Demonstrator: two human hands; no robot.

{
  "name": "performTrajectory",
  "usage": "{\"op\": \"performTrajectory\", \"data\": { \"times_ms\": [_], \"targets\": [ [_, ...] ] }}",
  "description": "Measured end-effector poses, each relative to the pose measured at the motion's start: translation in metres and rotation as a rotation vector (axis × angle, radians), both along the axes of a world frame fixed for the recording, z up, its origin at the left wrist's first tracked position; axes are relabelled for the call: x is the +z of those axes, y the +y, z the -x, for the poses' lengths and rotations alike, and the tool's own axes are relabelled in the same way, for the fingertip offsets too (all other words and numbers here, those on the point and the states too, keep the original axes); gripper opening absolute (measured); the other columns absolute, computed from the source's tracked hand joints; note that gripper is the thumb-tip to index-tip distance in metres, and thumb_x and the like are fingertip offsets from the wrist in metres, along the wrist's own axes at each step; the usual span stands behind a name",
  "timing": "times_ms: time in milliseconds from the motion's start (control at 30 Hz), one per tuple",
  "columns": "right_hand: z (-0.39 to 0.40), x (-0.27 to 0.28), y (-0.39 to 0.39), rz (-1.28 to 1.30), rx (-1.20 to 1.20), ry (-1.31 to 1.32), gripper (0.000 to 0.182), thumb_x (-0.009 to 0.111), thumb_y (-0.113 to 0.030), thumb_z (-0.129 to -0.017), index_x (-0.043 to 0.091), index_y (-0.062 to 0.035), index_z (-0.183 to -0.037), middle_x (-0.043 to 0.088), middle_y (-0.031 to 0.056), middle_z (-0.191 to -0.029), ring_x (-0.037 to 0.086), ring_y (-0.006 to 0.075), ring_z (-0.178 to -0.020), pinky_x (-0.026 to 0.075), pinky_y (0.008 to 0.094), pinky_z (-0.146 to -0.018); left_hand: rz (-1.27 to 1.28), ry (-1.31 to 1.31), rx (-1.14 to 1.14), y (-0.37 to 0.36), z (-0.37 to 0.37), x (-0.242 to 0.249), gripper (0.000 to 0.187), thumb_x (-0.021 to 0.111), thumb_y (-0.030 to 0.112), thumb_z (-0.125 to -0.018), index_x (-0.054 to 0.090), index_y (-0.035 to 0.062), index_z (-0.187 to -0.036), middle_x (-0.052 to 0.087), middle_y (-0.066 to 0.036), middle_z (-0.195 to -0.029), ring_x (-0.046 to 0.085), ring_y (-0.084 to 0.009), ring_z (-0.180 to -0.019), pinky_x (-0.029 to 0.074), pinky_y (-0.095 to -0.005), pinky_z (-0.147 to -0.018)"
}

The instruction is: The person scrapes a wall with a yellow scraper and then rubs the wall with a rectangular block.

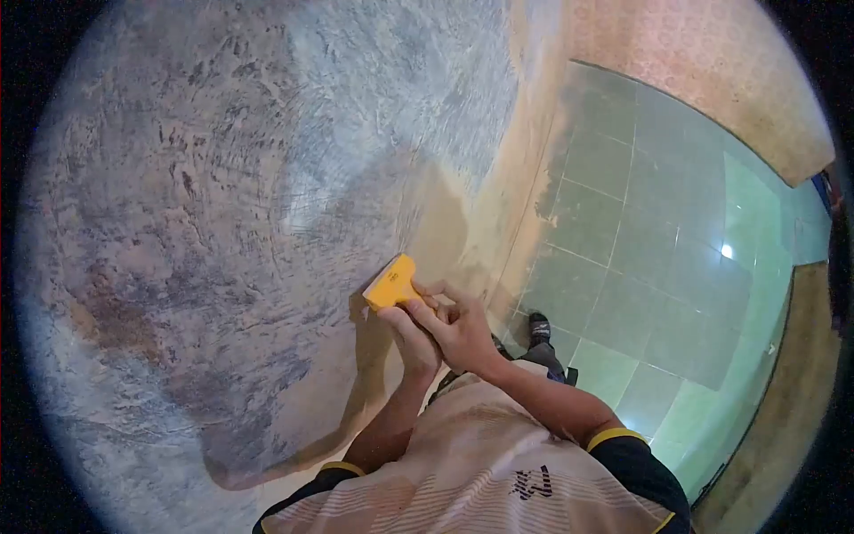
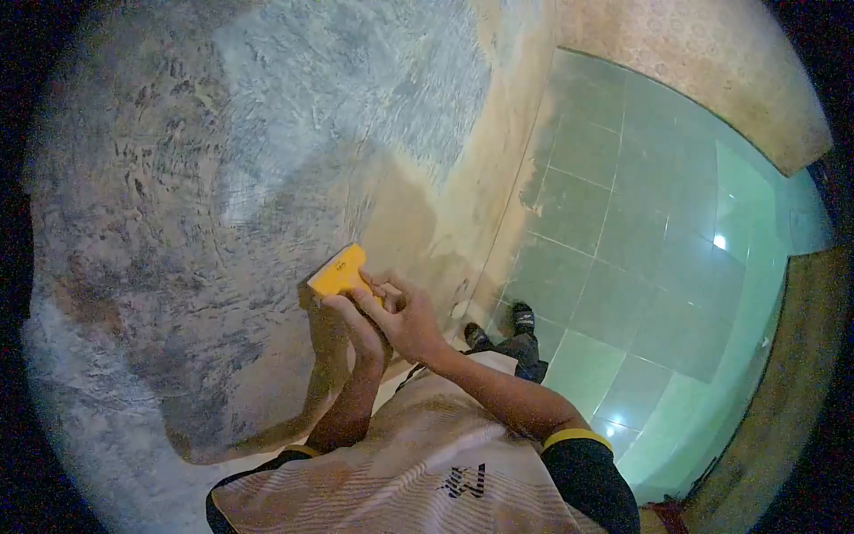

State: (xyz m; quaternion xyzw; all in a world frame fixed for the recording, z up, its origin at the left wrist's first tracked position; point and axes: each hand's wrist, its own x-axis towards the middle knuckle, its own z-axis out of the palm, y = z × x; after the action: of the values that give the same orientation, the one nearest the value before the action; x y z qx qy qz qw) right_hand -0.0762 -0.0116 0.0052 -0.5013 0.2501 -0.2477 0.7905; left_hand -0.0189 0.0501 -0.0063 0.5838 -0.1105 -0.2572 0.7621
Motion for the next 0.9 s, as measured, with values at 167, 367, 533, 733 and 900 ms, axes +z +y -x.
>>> {"op": "performTrajectory", "data": {
  "times_ms": [167, 367, 533, 733, 900],
  "targets": [
    [-0.010, 0.001, -0.008, -0.070, -0.093, -0.065, 0.028, 0.069, -0.022, -0.089, 0.065, -0.0040, -0.110, 0.049, -0.0067, -0.064, 0.037, 0.0021, -0.055, 0.033, 0.0208, -0.048, -0.078, 0.010, 0.049, -0.013, -0.014, -0.019, 0.068, 0.022, 0.068, -0.094, 0.048, 0.0051, -0.100, 0.050, -0.001, -0.081, 0.049, -0.0120, -0.064, 0.040, -0.0253, -0.056],
    [-0.005, -0.002, -0.005, 0.079, -0.044, -0.004, 0.025, 0.069, -0.023, -0.088, 0.063, -0.0054, -0.106, 0.060, -0.0006, -0.068, 0.051, 0.0032, -0.059, 0.041, 0.0217, -0.051, 0.066, 0.093, 0.076, -0.010, -0.012, -0.018, 0.067, 0.022, 0.067, -0.095, 0.048, 0.0051, -0.097, 0.049, -0.001, -0.081, 0.049, -0.0115, -0.064, 0.040, -0.0251, -0.056],
    [0.004, 0.001, -0.001, 0.100, 0.003, 0.049, 0.024, 0.069, -0.021, -0.089, 0.062, -0.0026, -0.103, 0.070, 0.0044, -0.081, 0.054, 0.0044, -0.062, 0.046, 0.0225, -0.053, -0.033, -0.015, 0.039, -0.002, -0.004, -0.013, 0.071, 0.022, 0.069, -0.093, 0.047, 0.0039, -0.105, 0.048, -0.002, -0.082, 0.048, -0.0120, -0.067, 0.041, -0.0262, -0.060],
    [0.004, 0.008, -0.004, -0.041, 0.033, 0.041, 0.025, 0.068, -0.021, -0.089, 0.062, -0.0022, -0.104, 0.070, 0.0076, -0.096, 0.061, 0.0059, -0.074, 0.051, 0.0246, -0.064, 0.037, -0.035, -0.009, -0.004, -0.010, -0.029, 0.067, 0.025, 0.068, -0.094, 0.047, 0.0059, -0.104, 0.047, -0.001, -0.082, 0.048, -0.0110, -0.066, 0.041, -0.0256, -0.058],
    [-0.001, -0.002, 0.004, 0.115, -0.038, 0.013, 0.026, 0.067, -0.022, -0.090, 0.062, -0.0024, -0.107, 0.067, 0.0050, -0.078, 0.057, 0.0034, -0.064, 0.046, 0.0220, -0.053, 0.058, -0.008, -0.009, 0.004, -0.013, -0.029, 0.064, 0.024, 0.066, -0.096, 0.046, 0.0057, -0.102, 0.047, 0.000, -0.080, 0.049, -0.0108, -0.065, 0.041, -0.0254, -0.056]
  ]
}}
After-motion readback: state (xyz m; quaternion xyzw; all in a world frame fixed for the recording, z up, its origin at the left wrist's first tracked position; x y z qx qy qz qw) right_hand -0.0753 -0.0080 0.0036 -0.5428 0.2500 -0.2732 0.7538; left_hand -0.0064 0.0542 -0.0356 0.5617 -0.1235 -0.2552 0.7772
